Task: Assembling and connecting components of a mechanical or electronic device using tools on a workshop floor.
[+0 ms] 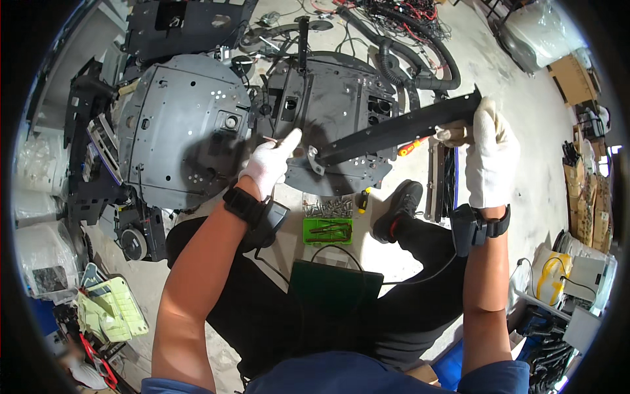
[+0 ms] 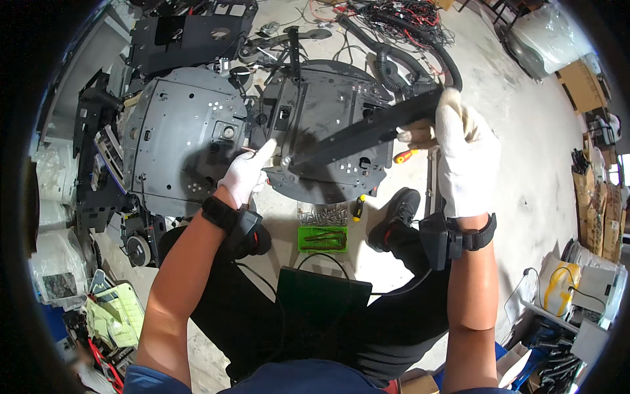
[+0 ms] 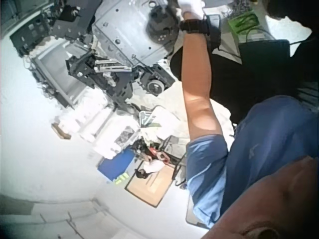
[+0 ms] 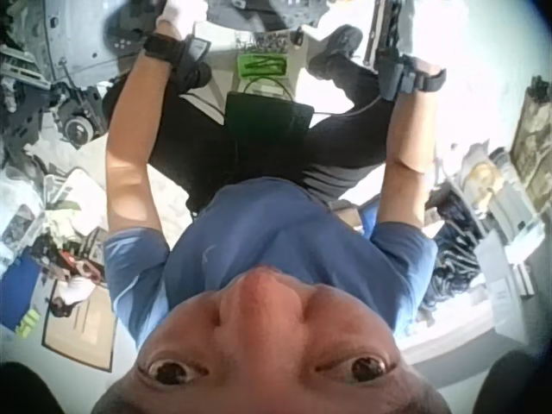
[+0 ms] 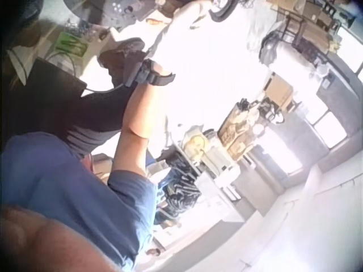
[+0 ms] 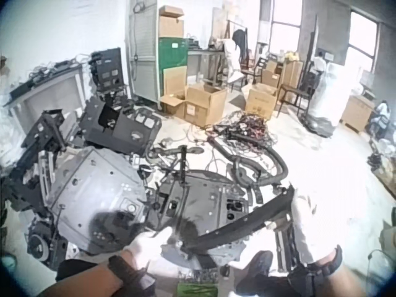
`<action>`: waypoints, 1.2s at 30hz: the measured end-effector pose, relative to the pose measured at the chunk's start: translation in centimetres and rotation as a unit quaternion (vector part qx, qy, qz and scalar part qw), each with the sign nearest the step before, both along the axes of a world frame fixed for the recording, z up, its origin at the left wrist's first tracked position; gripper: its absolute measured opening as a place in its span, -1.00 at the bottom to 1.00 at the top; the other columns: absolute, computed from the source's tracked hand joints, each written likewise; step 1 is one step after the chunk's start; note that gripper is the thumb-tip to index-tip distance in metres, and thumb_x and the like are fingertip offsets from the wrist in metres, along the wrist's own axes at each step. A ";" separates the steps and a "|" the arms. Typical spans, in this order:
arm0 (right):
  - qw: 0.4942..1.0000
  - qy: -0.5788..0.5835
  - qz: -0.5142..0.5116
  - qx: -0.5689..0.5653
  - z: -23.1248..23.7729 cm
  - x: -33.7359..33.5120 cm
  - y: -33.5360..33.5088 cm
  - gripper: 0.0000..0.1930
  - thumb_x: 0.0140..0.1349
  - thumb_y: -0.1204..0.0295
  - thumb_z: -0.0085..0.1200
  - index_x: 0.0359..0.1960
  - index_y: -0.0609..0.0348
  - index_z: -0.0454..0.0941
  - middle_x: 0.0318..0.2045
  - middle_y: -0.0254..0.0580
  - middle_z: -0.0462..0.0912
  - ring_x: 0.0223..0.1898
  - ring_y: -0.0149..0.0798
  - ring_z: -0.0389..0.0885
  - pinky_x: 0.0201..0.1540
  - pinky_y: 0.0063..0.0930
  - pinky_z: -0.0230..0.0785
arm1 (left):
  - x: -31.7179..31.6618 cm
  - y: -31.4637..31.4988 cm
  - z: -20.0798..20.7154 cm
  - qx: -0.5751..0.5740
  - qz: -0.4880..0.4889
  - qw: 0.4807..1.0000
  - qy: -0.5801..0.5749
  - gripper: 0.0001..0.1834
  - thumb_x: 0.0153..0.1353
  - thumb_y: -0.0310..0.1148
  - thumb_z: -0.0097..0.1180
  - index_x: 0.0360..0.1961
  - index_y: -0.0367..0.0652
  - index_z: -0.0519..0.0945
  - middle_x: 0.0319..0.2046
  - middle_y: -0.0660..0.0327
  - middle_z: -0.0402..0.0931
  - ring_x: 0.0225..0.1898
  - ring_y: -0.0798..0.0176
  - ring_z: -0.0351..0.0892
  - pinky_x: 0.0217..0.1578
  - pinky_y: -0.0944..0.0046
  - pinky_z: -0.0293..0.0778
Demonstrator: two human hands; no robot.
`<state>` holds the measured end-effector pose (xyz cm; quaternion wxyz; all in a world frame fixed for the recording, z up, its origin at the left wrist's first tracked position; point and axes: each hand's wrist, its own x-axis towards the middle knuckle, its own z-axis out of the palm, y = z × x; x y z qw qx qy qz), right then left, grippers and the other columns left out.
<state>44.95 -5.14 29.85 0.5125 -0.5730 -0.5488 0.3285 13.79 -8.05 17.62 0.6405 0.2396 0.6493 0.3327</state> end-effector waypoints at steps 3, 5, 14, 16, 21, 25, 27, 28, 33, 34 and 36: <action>0.999 0.028 -0.018 0.015 -0.1 -0.1 -0.5 -0.68 0.44 0.16 0.02 -0.25 0.17 0.60 -0.48 -0.30 0.69 -0.58 -0.56 0.47 -0.53 -0.64 0.15 | 0.3 0.0 -0.8 -0.025 0.033 0.998 -0.042 -0.54 0.27 0.15 0.18 -0.53 0.13 0.30 -0.76 0.51 0.09 -0.80 0.53 0.05 -0.78 0.39 0.02; 0.997 0.069 0.011 0.031 -0.9 -0.2 -0.3 -0.70 0.43 0.17 0.04 -0.26 0.18 0.60 -0.48 -0.32 0.68 -0.58 -0.58 0.43 -0.52 -0.65 0.15 | 0.4 0.1 -1.2 0.014 0.042 0.994 -0.095 -0.55 0.30 0.13 0.14 -0.51 0.11 0.32 -0.72 0.51 0.09 -0.78 0.54 0.07 -0.78 0.39 0.02; 0.993 -0.108 -0.037 -0.007 -2.3 -0.1 -0.7 -0.79 0.36 0.33 0.14 -0.20 0.24 0.65 -0.44 -0.46 0.61 -0.43 -0.62 0.41 -0.32 -0.66 0.27 | 0.6 0.6 -1.4 -0.014 -0.002 0.995 -0.098 -0.70 0.31 -0.06 0.20 -0.38 -0.04 0.52 -0.71 0.53 0.16 -0.79 0.56 0.08 -0.78 0.39 -0.04; 0.994 -0.109 -0.020 -0.021 -2.1 -0.3 -0.7 -0.81 0.32 0.39 0.17 -0.18 0.28 0.67 -0.41 -0.44 0.63 -0.35 -0.62 0.46 -0.25 -0.65 0.35 | 0.3 0.6 -1.6 -0.031 -0.030 0.994 -0.105 -0.78 0.36 -0.13 0.14 -0.26 -0.04 0.56 -0.67 0.51 0.19 -0.76 0.55 0.10 -0.76 0.41 0.00; 0.998 -0.056 -0.003 -0.003 -2.0 -1.6 -0.8 -0.81 0.33 0.40 0.17 -0.18 0.30 0.66 -0.42 -0.44 0.62 -0.35 -0.61 0.46 -0.26 -0.65 0.35 | -0.2 0.4 -2.3 -0.030 -0.060 0.996 -0.060 -0.78 0.35 -0.16 0.15 -0.24 -0.07 0.63 -0.67 0.51 0.25 -0.75 0.57 0.14 -0.75 0.42 0.01; 0.998 -0.056 0.003 -0.014 -1.8 -2.4 -0.5 -0.79 0.33 0.39 0.18 -0.18 0.32 0.65 -0.43 -0.44 0.61 -0.37 -0.61 0.46 -0.27 -0.66 0.36 | -0.6 0.0 -1.7 -0.023 -0.093 0.993 -0.072 -0.76 0.32 -0.14 0.20 -0.24 -0.09 0.64 -0.66 0.52 0.29 -0.74 0.59 0.15 -0.74 0.45 0.02; 0.998 -0.047 -0.012 -0.046 -1.8 -2.8 -0.1 -0.79 0.33 0.39 0.18 -0.18 0.32 0.65 -0.43 -0.44 0.60 -0.38 -0.61 0.46 -0.27 -0.66 0.36 | -0.5 -0.1 -1.2 -0.021 -0.106 0.993 -0.055 -0.75 0.30 -0.15 0.22 -0.20 -0.10 0.65 -0.63 0.52 0.34 -0.73 0.61 0.16 -0.73 0.47 0.03; 0.998 -0.058 0.007 -0.021 -1.7 -3.0 -0.3 -0.79 0.33 0.38 0.18 -0.18 0.32 0.65 -0.43 -0.45 0.60 -0.38 -0.61 0.46 -0.28 -0.66 0.35 | -0.3 -0.1 -0.9 -0.019 -0.109 0.993 -0.036 -0.74 0.30 -0.16 0.23 -0.17 -0.12 0.65 -0.61 0.51 0.37 -0.72 0.62 0.16 -0.72 0.47 0.04; 0.998 -0.023 0.030 -0.058 -1.3 -4.0 -0.7 -0.79 0.35 0.36 0.17 -0.22 0.31 0.64 -0.46 -0.42 0.62 -0.40 -0.60 0.48 -0.29 -0.66 0.36 | 0.4 -0.1 0.1 -0.024 -0.102 0.993 -0.055 -0.61 0.27 -0.27 0.26 0.07 -0.22 0.59 -0.37 0.41 0.56 -0.61 0.65 0.28 -0.63 0.52 0.17; 0.996 0.011 0.052 -0.065 -1.2 -4.0 -0.9 -0.77 0.36 0.34 0.14 -0.27 0.32 0.63 -0.49 -0.38 0.64 -0.44 -0.58 0.51 -0.30 -0.65 0.38 | 0.4 -0.2 0.2 -0.024 -0.104 0.993 -0.058 -0.58 0.27 -0.30 0.26 0.11 -0.24 0.57 -0.30 0.37 0.59 -0.54 0.64 0.37 -0.58 0.53 0.26; 0.995 0.017 0.075 -0.069 -1.1 -4.3 -0.9 -0.76 0.38 0.34 0.12 -0.29 0.32 0.61 -0.51 -0.34 0.66 -0.46 -0.55 0.55 -0.31 -0.63 0.41 | 0.3 -0.3 0.0 -0.021 -0.097 0.991 -0.092 -0.55 0.27 -0.37 0.24 0.16 -0.28 0.53 -0.18 0.28 0.62 -0.38 0.59 0.50 -0.42 0.52 0.42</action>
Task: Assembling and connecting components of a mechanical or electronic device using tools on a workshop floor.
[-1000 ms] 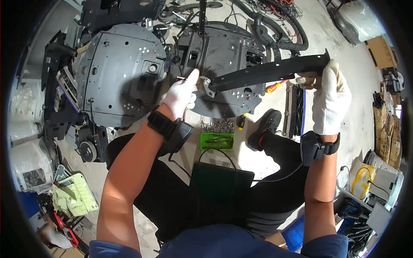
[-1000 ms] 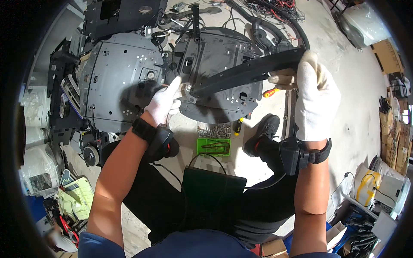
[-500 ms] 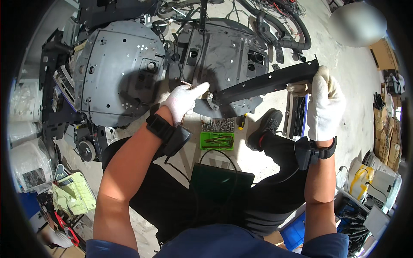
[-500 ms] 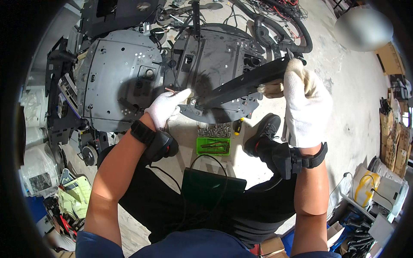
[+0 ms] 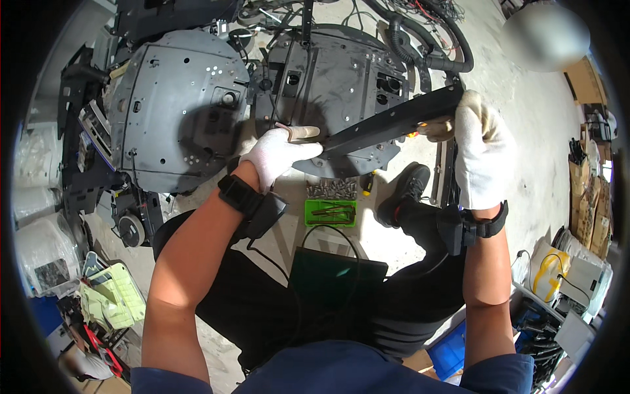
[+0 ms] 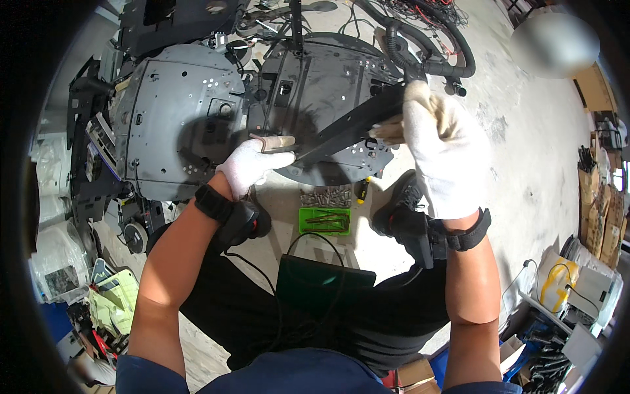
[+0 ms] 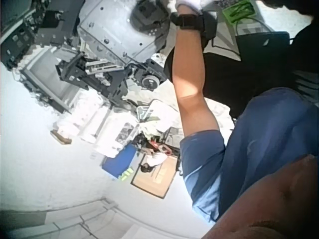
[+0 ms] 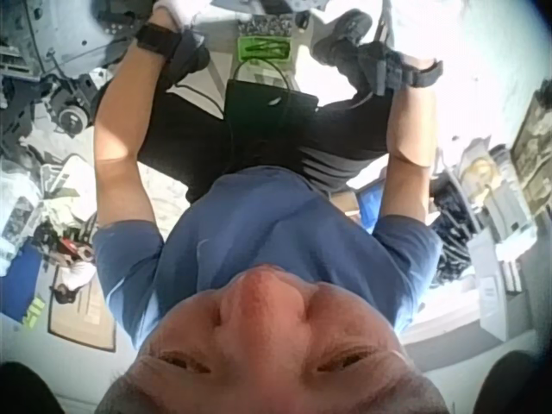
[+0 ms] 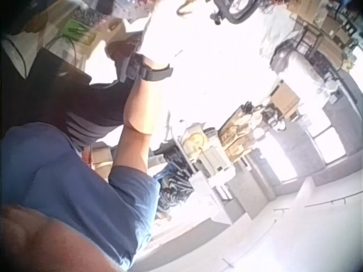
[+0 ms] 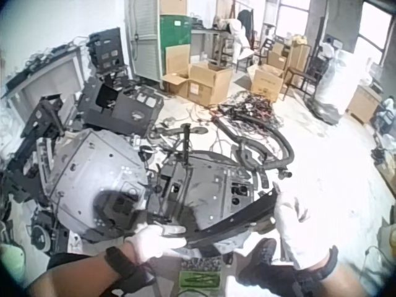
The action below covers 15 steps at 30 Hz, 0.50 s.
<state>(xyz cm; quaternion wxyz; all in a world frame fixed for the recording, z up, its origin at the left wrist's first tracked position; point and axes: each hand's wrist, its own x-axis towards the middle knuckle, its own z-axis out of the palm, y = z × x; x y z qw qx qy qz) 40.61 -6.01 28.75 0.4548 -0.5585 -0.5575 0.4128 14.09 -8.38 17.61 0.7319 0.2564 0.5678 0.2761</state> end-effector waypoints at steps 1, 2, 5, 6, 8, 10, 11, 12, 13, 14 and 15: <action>0.999 0.028 0.030 0.007 0.1 0.0 0.0 -0.76 0.38 0.33 0.12 -0.29 0.32 0.61 -0.52 -0.33 0.66 -0.47 -0.54 0.57 -0.31 -0.63 0.42 | 0.0 0.0 -0.3 -0.002 0.009 0.999 -0.033 -0.55 0.27 -0.41 0.22 0.18 -0.30 0.51 -0.14 0.23 0.62 -0.28 0.55 0.55 -0.32 0.50 0.48; 0.999 -0.052 -0.006 -0.002 0.0 -0.2 0.2 -0.76 0.38 0.33 0.12 -0.30 0.30 0.60 -0.50 -0.30 0.68 -0.47 -0.52 0.60 -0.33 -0.63 0.43 | -0.1 0.0 -0.6 -0.002 0.017 0.997 -0.073 -0.54 0.28 -0.44 0.21 0.19 -0.31 0.49 -0.09 0.19 0.62 -0.18 0.50 0.60 -0.22 0.48 0.54; 0.999 -0.024 -0.016 0.017 -0.1 -0.5 0.2 -0.75 0.38 0.32 0.13 -0.35 0.28 0.59 -0.52 -0.31 0.67 -0.47 -0.55 0.59 -0.37 -0.65 0.40 | -0.4 0.3 -1.5 0.110 -0.109 0.987 0.034 -0.57 0.28 -0.52 0.17 0.17 -0.35 0.49 0.01 0.12 0.59 0.03 0.35 0.58 0.05 0.38 0.52; 0.999 -0.011 0.000 0.033 -0.1 -0.4 0.1 -0.75 0.37 0.32 0.14 -0.35 0.28 0.59 -0.52 -0.31 0.67 -0.48 -0.56 0.58 -0.38 -0.65 0.40 | -0.5 0.4 -1.8 0.120 -0.129 0.983 0.048 -0.54 0.24 -0.52 0.21 0.17 -0.39 0.48 0.03 0.08 0.57 0.05 0.29 0.57 0.03 0.30 0.56; 0.999 0.026 0.023 0.030 0.0 -0.1 -0.1 -0.75 0.36 0.32 0.16 -0.36 0.29 0.60 -0.53 -0.33 0.67 -0.49 -0.58 0.56 -0.39 -0.67 0.38 | -0.4 0.5 -2.1 0.137 -0.169 0.973 0.080 -0.46 0.16 -0.52 0.29 0.16 -0.47 0.45 0.09 -0.01 0.53 0.10 0.15 0.55 0.00 0.15 0.64; 1.000 -0.009 0.012 0.007 0.1 0.1 0.1 -0.75 0.36 0.32 0.16 -0.33 0.30 0.60 -0.53 -0.32 0.68 -0.49 -0.57 0.57 -0.39 -0.67 0.39 | -0.1 0.6 -2.0 0.086 -0.135 0.986 0.046 -0.50 0.15 -0.53 0.30 0.11 -0.48 0.49 0.03 -0.01 0.57 0.03 0.17 0.59 -0.02 0.21 0.65; 1.000 -0.005 0.020 0.005 0.0 0.2 0.2 -0.75 0.36 0.32 0.16 -0.32 0.31 0.60 -0.54 -0.32 0.68 -0.49 -0.57 0.58 -0.39 -0.67 0.39 | 0.1 0.5 -1.9 0.058 -0.117 0.991 0.031 -0.52 0.14 -0.54 0.30 0.09 -0.49 0.51 0.00 -0.01 0.59 0.00 0.18 0.61 -0.04 0.24 0.65; 0.999 -0.038 0.016 0.012 0.0 0.2 0.3 -0.75 0.36 0.31 0.15 -0.31 0.31 0.60 -0.53 -0.30 0.68 -0.49 -0.55 0.60 -0.38 -0.67 0.40 | 0.3 0.5 -1.7 0.070 -0.134 0.987 0.052 -0.53 0.14 -0.54 0.30 0.07 -0.50 0.51 -0.02 -0.01 0.59 -0.02 0.19 0.61 -0.04 0.24 0.65; 0.998 -0.059 0.012 0.015 0.0 0.2 0.3 -0.74 0.37 0.31 0.15 -0.30 0.31 0.60 -0.53 -0.29 0.69 -0.49 -0.54 0.62 -0.38 -0.67 0.42 | 0.5 0.5 -1.5 0.082 -0.150 0.983 0.074 -0.55 0.14 -0.54 0.30 0.05 -0.50 0.52 -0.03 -0.01 0.60 -0.04 0.19 0.62 -0.05 0.24 0.66; 0.997 -0.080 0.008 0.019 0.0 0.2 0.3 -0.74 0.37 0.30 0.14 -0.29 0.32 0.60 -0.53 -0.27 0.70 -0.49 -0.52 0.63 -0.37 -0.66 0.43 | 0.6 0.5 -1.3 0.095 -0.165 0.977 0.097 -0.57 0.14 -0.54 0.29 0.03 -0.51 0.53 -0.05 -0.01 0.60 -0.06 0.20 0.63 -0.06 0.24 0.66; 0.998 -0.060 0.010 0.011 0.1 0.2 0.2 -0.73 0.37 0.29 0.14 -0.29 0.31 0.60 -0.53 -0.27 0.70 -0.48 -0.52 0.64 -0.37 -0.66 0.43 | 0.7 0.5 -1.1 0.088 -0.165 0.977 0.103 -0.59 0.14 -0.53 0.29 0.01 -0.50 0.54 -0.07 0.00 0.61 -0.07 0.21 0.63 -0.05 0.25 0.65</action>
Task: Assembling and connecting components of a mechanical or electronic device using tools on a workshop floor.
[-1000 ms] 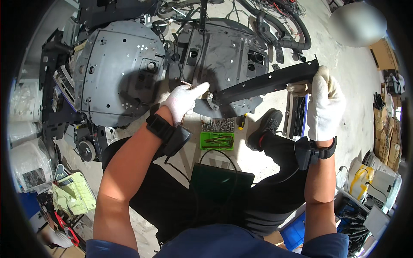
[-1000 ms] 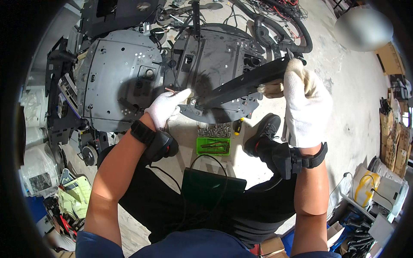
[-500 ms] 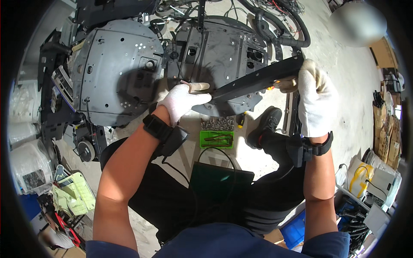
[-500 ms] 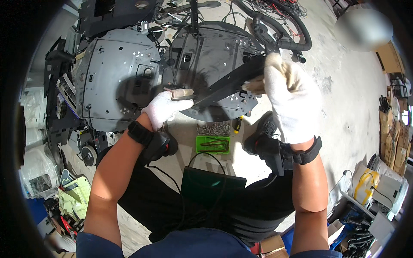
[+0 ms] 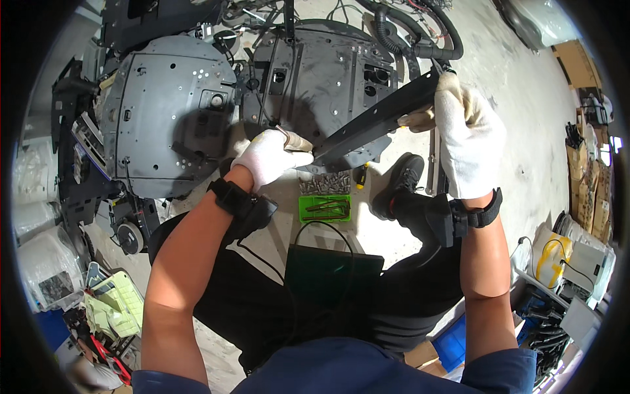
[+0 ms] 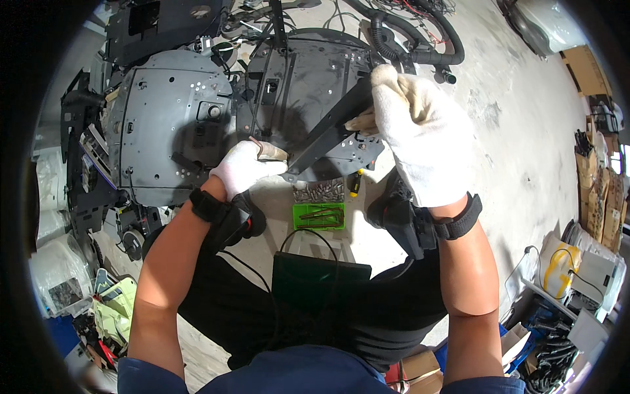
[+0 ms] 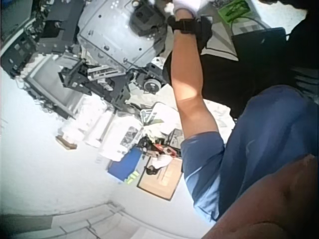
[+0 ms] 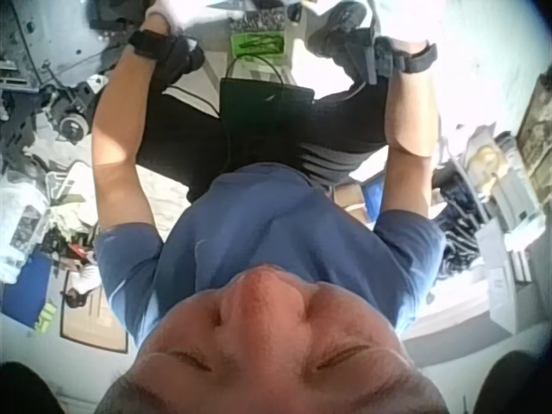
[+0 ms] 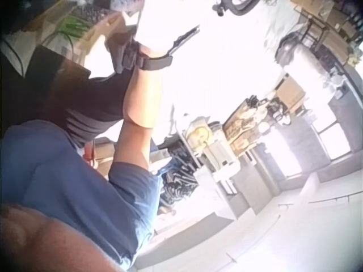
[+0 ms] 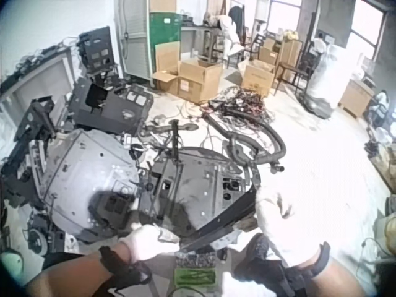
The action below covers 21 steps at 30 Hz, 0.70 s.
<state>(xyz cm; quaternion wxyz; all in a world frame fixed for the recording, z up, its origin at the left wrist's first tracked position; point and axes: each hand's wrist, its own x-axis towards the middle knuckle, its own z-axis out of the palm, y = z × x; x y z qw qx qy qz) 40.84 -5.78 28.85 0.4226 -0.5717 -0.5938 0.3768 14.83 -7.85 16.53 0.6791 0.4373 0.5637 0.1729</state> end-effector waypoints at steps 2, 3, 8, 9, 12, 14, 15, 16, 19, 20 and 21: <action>0.999 0.039 0.003 -0.017 0.3 0.0 -0.4 -0.73 0.37 0.28 0.13 -0.30 0.30 0.59 -0.53 -0.26 0.70 -0.48 -0.51 0.65 -0.37 -0.65 0.44 | 0.2 0.0 0.2 -0.011 0.002 1.000 0.015 -0.63 0.15 -0.52 0.29 -0.02 -0.48 0.57 -0.10 0.03 0.63 -0.10 0.23 0.63 -0.05 0.26 0.63; 0.999 0.044 0.001 -0.016 0.4 -0.1 -0.4 -0.72 0.37 0.28 0.13 -0.30 0.31 0.59 -0.53 -0.25 0.71 -0.48 -0.51 0.65 -0.37 -0.65 0.44 | 0.3 0.0 0.2 0.016 -0.020 0.999 0.040 -0.64 0.16 -0.51 0.29 -0.03 -0.45 0.58 -0.10 0.05 0.63 -0.09 0.25 0.63 -0.03 0.28 0.61; 1.000 0.011 -0.003 0.007 0.5 0.4 -0.3 -0.70 0.38 0.25 0.13 -0.28 0.31 0.60 -0.52 -0.21 0.73 -0.48 -0.50 0.65 -0.35 -0.63 0.46 | 0.5 -0.1 -0.6 0.084 -0.021 0.993 0.085 -0.69 0.23 -0.43 0.25 -0.03 -0.35 0.62 -0.13 0.14 0.66 -0.09 0.34 0.61 0.03 0.34 0.49; 1.000 0.025 0.008 -0.006 0.3 0.4 0.0 -0.68 0.38 0.22 0.11 -0.28 0.30 0.60 -0.52 -0.20 0.73 -0.48 -0.50 0.65 -0.36 -0.64 0.46 | 0.6 -0.1 -0.8 0.086 0.002 0.994 0.073 -0.69 0.23 -0.43 0.24 -0.03 -0.35 0.62 -0.13 0.15 0.66 -0.09 0.35 0.61 0.03 0.35 0.48; 0.996 0.089 0.011 -0.027 -0.6 0.5 0.2 -0.67 0.39 0.20 0.10 -0.29 0.29 0.60 -0.53 -0.22 0.72 -0.48 -0.51 0.66 -0.37 -0.64 0.46 | 1.4 -0.1 -1.0 0.096 0.075 0.993 0.013 -0.69 0.27 -0.40 0.20 0.00 -0.33 0.61 -0.12 0.16 0.66 -0.17 0.39 0.60 -0.05 0.38 0.49; 0.996 0.086 0.011 -0.027 -1.0 0.6 0.4 -0.67 0.39 0.20 0.09 -0.30 0.29 0.60 -0.55 -0.24 0.71 -0.48 -0.49 0.67 -0.36 -0.63 0.47 | 1.8 0.1 -0.7 0.095 0.107 0.990 0.000 -0.66 0.33 -0.37 0.14 0.06 -0.33 0.58 -0.10 0.15 0.66 -0.30 0.44 0.61 -0.22 0.43 0.52; 0.994 0.101 0.014 -0.035 -1.2 0.6 0.4 -0.67 0.39 0.20 0.09 -0.31 0.28 0.59 -0.55 -0.24 0.71 -0.48 -0.49 0.67 -0.36 -0.63 0.48 | 1.8 0.2 -0.5 0.088 0.107 0.990 -0.009 -0.67 0.33 -0.36 0.13 0.05 -0.32 0.58 -0.09 0.16 0.66 -0.39 0.49 0.54 -0.33 0.46 0.46; 0.992 0.117 0.017 -0.043 -1.4 0.6 0.6 -0.67 0.40 0.20 0.09 -0.32 0.28 0.59 -0.54 -0.24 0.71 -0.48 -0.49 0.67 -0.36 -0.63 0.48 | 1.5 0.4 -0.4 0.066 0.104 0.992 0.001 -0.67 0.34 -0.35 0.13 0.05 -0.31 0.58 -0.09 0.18 0.66 -0.48 0.54 0.47 -0.44 0.49 0.40; 0.998 0.043 0.026 -0.045 -1.5 1.2 1.2 -0.66 0.39 0.19 0.08 -0.39 0.25 0.58 -0.55 -0.26 0.71 -0.49 -0.51 0.67 -0.38 -0.65 0.46 | 0.3 0.7 -1.0 0.029 0.122 0.992 0.002 -0.66 0.33 -0.31 0.15 0.03 -0.29 0.60 -0.14 0.24 0.68 -0.37 0.49 0.54 -0.34 0.47 0.44; 0.998 0.025 0.020 -0.046 -1.6 1.5 1.5 -0.65 0.39 0.18 0.08 -0.41 0.24 0.58 -0.57 -0.27 0.71 -0.50 -0.52 0.67 -0.39 -0.66 0.45 | -0.3 0.7 -1.7 0.028 0.133 0.990 -0.019 -0.65 0.31 -0.30 0.17 0.03 -0.29 0.60 -0.17 0.26 0.69 -0.26 0.45 0.60 -0.24 0.45 0.49; 0.999 0.012 0.013 -0.050 -1.7 1.8 1.8 -0.64 0.39 0.17 0.08 -0.44 0.23 0.58 -0.58 -0.29 0.70 -0.50 -0.53 0.67 -0.40 -0.67 0.44 | -1.1 0.5 -2.6 0.024 0.111 0.994 0.001 -0.65 0.32 -0.27 0.16 0.04 -0.26 0.61 -0.21 0.29 0.70 -0.35 0.49 0.58 -0.33 0.44 0.48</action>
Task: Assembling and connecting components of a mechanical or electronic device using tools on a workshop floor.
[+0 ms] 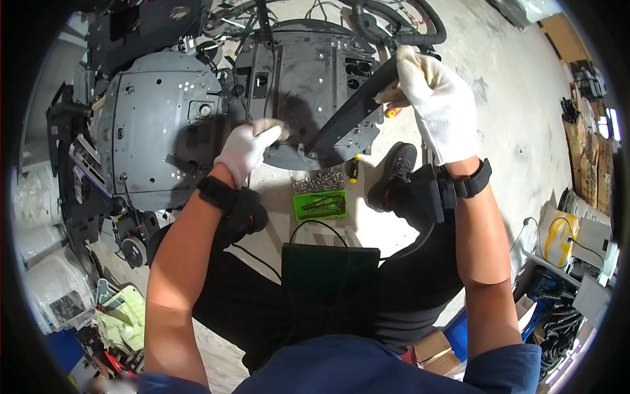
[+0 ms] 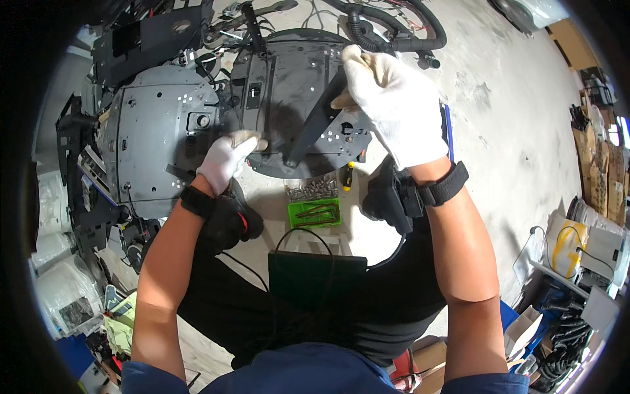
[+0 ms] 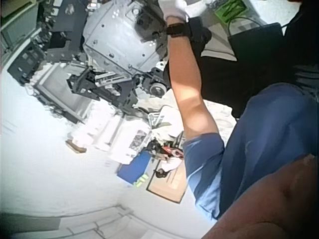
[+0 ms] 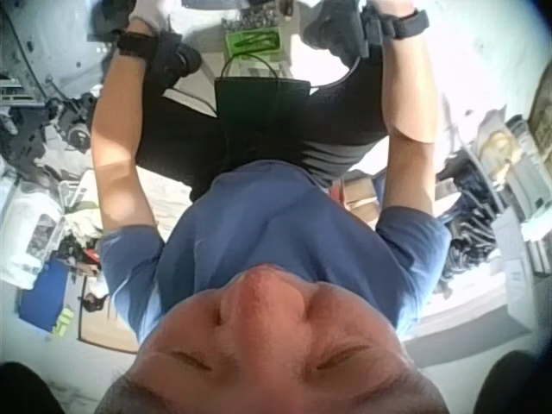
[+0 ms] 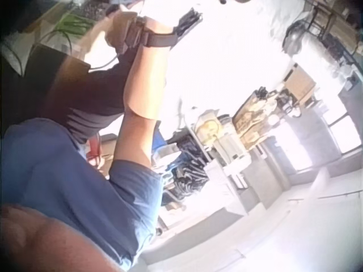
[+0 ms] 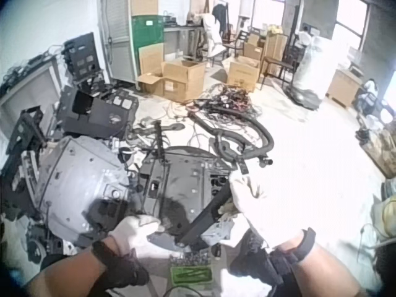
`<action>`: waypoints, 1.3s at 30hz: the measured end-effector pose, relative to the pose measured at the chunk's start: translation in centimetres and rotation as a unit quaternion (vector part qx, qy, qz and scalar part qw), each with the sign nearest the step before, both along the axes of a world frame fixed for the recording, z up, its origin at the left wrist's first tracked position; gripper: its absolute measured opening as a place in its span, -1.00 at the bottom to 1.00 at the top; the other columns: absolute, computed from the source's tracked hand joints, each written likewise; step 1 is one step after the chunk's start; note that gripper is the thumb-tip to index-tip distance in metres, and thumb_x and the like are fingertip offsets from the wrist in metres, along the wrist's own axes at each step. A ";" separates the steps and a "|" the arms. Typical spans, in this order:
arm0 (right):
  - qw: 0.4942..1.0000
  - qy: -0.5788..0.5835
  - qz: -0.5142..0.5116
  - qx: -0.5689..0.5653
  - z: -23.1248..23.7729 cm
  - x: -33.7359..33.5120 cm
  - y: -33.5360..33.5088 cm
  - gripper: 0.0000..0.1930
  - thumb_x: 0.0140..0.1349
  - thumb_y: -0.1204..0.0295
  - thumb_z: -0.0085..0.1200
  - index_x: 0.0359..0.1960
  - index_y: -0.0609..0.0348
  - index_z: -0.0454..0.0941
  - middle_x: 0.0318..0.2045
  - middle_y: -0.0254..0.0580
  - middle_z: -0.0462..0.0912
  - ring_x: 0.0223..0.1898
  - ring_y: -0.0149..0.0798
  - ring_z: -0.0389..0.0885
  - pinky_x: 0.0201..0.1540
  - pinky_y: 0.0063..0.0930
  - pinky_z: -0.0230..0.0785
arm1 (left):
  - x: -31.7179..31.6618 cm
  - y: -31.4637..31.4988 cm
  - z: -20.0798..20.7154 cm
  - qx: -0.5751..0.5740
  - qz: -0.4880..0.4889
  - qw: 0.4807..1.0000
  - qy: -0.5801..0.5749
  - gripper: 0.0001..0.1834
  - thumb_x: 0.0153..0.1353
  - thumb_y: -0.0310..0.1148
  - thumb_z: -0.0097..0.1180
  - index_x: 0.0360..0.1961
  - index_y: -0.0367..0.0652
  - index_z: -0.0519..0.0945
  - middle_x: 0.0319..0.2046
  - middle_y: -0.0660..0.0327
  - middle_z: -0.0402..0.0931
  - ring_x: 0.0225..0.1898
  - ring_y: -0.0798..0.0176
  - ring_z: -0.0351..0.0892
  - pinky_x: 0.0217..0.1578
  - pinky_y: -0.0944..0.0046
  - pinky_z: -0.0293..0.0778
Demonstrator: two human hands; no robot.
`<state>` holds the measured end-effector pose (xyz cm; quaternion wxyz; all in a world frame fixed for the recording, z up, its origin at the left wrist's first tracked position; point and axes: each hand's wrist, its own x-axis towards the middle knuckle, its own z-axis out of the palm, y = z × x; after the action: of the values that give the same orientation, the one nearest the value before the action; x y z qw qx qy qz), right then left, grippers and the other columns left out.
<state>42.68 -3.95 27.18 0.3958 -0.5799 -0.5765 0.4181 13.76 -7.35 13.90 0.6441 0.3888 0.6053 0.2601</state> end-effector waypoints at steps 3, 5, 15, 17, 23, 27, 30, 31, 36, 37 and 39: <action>0.999 -0.009 -0.014 0.030 -0.6 1.0 0.7 -0.62 0.37 0.14 0.10 -0.48 0.20 0.58 -0.62 -0.33 0.68 -0.51 -0.56 0.68 -0.42 -0.68 0.41 | -1.3 -1.7 -4.6 -0.038 -0.100 0.992 0.060 -0.69 0.34 -0.27 0.12 -0.03 -0.27 0.62 -0.23 0.26 0.70 -0.63 0.59 0.31 -0.65 0.49 0.20; 0.998 -0.003 -0.018 0.060 -1.2 1.3 1.0 -0.61 0.35 0.12 0.12 -0.50 0.18 0.58 -0.65 -0.37 0.65 -0.51 -0.57 0.68 -0.44 -0.68 0.40 | -1.2 -3.0 -8.5 -0.020 -0.167 0.980 0.105 -0.71 0.31 -0.24 0.15 -0.09 -0.22 0.66 -0.24 0.27 0.70 -0.57 0.53 0.40 -0.62 0.44 0.27; 0.998 -0.056 -0.010 0.015 2.2 1.0 0.4 -0.63 0.41 0.23 0.05 -0.51 0.22 0.60 -0.65 -0.25 0.65 -0.61 -0.43 0.61 -0.50 -0.54 0.43 | 1.6 -6.3 -18.5 -0.171 -0.093 0.968 0.158 -0.69 0.11 -0.14 0.34 -0.20 -0.08 0.72 -0.50 0.31 0.61 -0.64 0.38 0.40 -0.64 0.23 0.35; 0.988 -0.151 -0.014 -0.022 3.0 1.1 0.5 -0.62 0.41 0.22 0.05 -0.52 0.21 0.59 -0.68 -0.25 0.63 -0.61 -0.44 0.60 -0.52 -0.54 0.41 | 1.6 -6.1 -18.9 -0.176 -0.095 0.962 0.184 -0.67 0.12 -0.12 0.33 -0.20 -0.11 0.71 -0.49 0.30 0.61 -0.63 0.37 0.41 -0.62 0.23 0.36; 0.989 -0.143 0.003 0.039 1.9 2.3 0.4 -0.64 0.40 0.17 0.06 -0.45 0.20 0.64 -0.58 -0.18 0.70 -0.57 -0.39 0.64 -0.48 -0.52 0.43 | -0.4 -5.6 -17.5 -0.179 -0.167 0.938 0.244 -0.58 0.21 -0.05 0.22 -0.14 -0.20 0.66 -0.42 0.27 0.62 -0.53 0.37 0.46 -0.55 0.22 0.40; 0.997 -0.006 -0.019 0.077 -0.6 1.7 1.0 -0.64 0.35 0.12 0.11 -0.41 0.18 0.61 -0.61 -0.40 0.65 -0.51 -0.56 0.67 -0.40 -0.65 0.46 | -2.0 -4.0 -13.2 -0.116 -0.104 0.979 0.130 -0.59 0.35 -0.08 0.04 -0.07 -0.22 0.64 -0.33 0.23 0.67 -0.55 0.40 0.44 -0.59 0.28 0.37; 0.996 0.088 -0.004 0.029 -1.2 2.0 1.3 -0.64 0.38 0.13 0.09 -0.42 0.17 0.56 -0.53 -0.36 0.65 -0.50 -0.50 0.68 -0.38 -0.65 0.50 | -2.3 -1.0 -8.4 -0.105 -0.041 0.987 0.116 -0.52 0.41 -0.03 -0.05 -0.03 -0.26 0.62 -0.38 0.21 0.65 -0.65 0.43 0.35 -0.64 0.33 0.29; 0.993 0.115 -0.004 0.026 -1.3 2.0 1.2 -0.64 0.38 0.13 0.09 -0.39 0.22 0.56 -0.54 -0.33 0.66 -0.49 -0.49 0.68 -0.36 -0.64 0.51 | -2.3 -0.1 -6.7 -0.123 -0.010 0.981 0.149 -0.47 0.42 0.02 -0.06 -0.03 -0.29 0.61 -0.45 0.22 0.62 -0.69 0.44 0.30 -0.66 0.35 0.25; 0.986 0.164 -0.013 0.034 -0.7 1.3 1.2 -0.65 0.40 0.15 0.08 -0.27 0.26 0.56 -0.46 -0.21 0.69 -0.43 -0.38 0.72 -0.32 -0.57 0.55 | -1.5 0.7 0.5 -0.044 0.029 0.998 0.034 -0.43 0.32 0.21 0.05 -0.40 -0.17 0.50 -0.71 0.39 0.26 -0.75 0.45 0.21 -0.70 0.36 0.19; 0.985 0.169 -0.028 0.025 -0.6 1.1 1.1 -0.65 0.40 0.16 0.07 -0.26 0.27 0.56 -0.46 -0.21 0.69 -0.43 -0.38 0.72 -0.32 -0.57 0.55 | -1.2 0.5 1.3 -0.044 0.028 0.999 0.013 -0.47 0.34 0.19 0.04 -0.46 -0.10 0.45 -0.72 0.41 0.24 -0.76 0.48 0.19 -0.70 0.38 0.16; 0.983 0.176 -0.023 0.038 -0.6 0.5 1.0 -0.65 0.41 0.17 0.07 -0.23 0.29 0.57 -0.45 -0.18 0.70 -0.42 -0.36 0.72 -0.32 -0.55 0.56 | -0.5 0.0 2.3 -0.045 0.030 0.998 -0.019 -0.49 0.37 0.16 0.01 -0.59 0.05 0.35 -0.75 0.45 0.21 -0.77 0.53 0.13 -0.72 0.40 0.09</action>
<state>43.20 -2.94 26.62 0.5225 -0.4951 -0.4997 0.4817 13.23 -7.38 16.17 0.6641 0.3361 0.6153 0.2594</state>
